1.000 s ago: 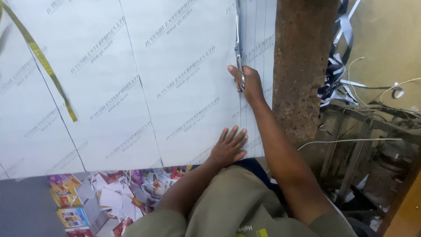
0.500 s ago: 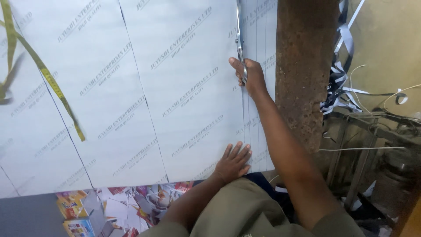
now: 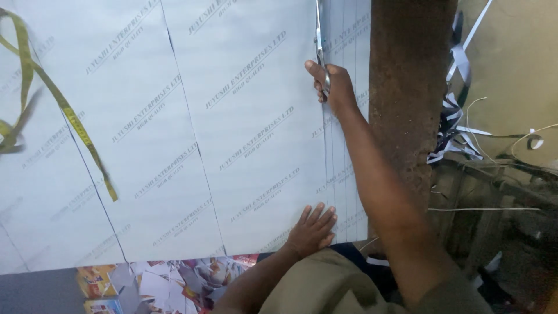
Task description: The person uses large scissors to cut a large sheet of white paper on a table. They hold the paper with one hand and cut along a marked line with the other, separating the sheet into smaller pieces.
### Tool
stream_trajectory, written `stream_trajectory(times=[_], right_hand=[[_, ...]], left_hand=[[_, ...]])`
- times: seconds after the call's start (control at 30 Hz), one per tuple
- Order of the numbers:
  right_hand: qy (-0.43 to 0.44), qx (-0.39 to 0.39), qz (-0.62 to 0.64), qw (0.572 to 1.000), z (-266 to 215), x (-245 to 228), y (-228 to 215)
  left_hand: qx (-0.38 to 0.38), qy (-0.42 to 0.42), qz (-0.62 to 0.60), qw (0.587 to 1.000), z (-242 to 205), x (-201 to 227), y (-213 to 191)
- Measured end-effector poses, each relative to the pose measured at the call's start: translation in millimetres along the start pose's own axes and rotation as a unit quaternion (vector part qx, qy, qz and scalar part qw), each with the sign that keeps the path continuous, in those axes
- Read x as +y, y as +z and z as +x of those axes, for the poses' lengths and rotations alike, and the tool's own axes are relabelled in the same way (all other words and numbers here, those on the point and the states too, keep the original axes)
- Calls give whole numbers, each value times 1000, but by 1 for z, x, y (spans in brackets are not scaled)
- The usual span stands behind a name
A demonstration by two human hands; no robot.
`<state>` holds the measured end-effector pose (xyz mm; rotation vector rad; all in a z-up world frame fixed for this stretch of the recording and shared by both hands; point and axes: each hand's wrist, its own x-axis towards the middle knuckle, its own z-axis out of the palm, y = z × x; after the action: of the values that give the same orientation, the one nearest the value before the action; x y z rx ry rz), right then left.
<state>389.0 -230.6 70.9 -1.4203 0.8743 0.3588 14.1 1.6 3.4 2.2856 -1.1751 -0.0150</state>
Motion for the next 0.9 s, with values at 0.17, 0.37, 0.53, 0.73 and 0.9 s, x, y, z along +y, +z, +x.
stream_trajectory(times=[0.17,0.37,0.53,0.73,0.9], right_hand=[[12,2,5,1000,2,-8,0],[-39,-1,-37,999,-19,-26,4],[-13,4,-30,999,-3,-35,7],[-22,-22,7,1000,13,-70,9],[-34,-13,-12,999,20,-66,9]], left_hand=[[4,-5,-4,1000,-1,2,2],[-83,19,12,996,7,-4,-21],[-89,15,7,996,8,-2,-20],[-110,14,6,994,10,-3,-27],[-94,16,10,995,11,-3,-26]])
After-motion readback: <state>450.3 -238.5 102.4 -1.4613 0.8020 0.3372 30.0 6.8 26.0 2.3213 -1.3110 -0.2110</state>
